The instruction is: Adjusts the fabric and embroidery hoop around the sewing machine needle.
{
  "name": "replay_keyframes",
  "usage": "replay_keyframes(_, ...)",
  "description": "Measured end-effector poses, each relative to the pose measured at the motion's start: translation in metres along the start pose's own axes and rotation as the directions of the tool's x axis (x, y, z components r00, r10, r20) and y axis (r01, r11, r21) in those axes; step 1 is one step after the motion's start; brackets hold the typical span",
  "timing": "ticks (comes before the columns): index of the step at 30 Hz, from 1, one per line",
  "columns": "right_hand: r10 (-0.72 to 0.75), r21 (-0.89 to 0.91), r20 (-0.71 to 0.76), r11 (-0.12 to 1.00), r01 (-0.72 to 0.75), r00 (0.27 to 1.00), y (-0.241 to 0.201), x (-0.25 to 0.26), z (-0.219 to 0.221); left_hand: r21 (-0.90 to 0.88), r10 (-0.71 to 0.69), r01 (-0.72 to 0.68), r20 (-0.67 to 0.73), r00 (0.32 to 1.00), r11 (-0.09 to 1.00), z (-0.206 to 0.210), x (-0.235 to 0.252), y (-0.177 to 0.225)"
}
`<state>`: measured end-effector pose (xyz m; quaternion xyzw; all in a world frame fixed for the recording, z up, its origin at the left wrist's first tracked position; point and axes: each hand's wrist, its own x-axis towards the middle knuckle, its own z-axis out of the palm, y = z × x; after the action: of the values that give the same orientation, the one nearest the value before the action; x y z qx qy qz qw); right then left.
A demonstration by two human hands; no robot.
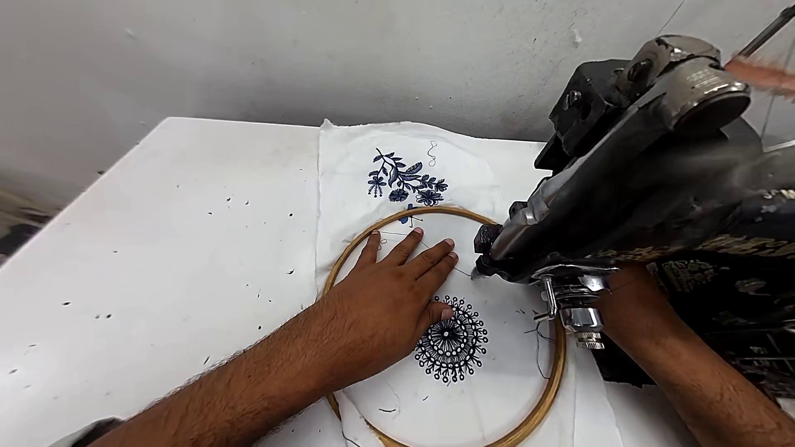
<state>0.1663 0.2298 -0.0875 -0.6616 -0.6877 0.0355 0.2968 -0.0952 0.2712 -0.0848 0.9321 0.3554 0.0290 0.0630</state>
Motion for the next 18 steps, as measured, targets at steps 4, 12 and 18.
replay_keyframes(4,0.060,0.003,0.037,0.998,-0.060,0.998,-0.0057,0.0017,-0.0063,0.004,0.002,-0.002,0.023,1.000,1.000,-0.0010,0.0003,0.0019)
replay_keyframes(12,0.056,0.020,0.015,0.998,-0.056,0.998,-0.0014,0.0014,-0.0005,0.000,0.013,-0.013,0.003,1.000,1.000,-0.0002,0.0008,-0.0011)
replay_keyframes(18,0.065,0.022,0.019,0.998,-0.065,0.998,-0.0048,0.0007,-0.0041,0.005,0.014,-0.015,0.034,0.999,1.000,-0.0023,-0.0005,0.0004)
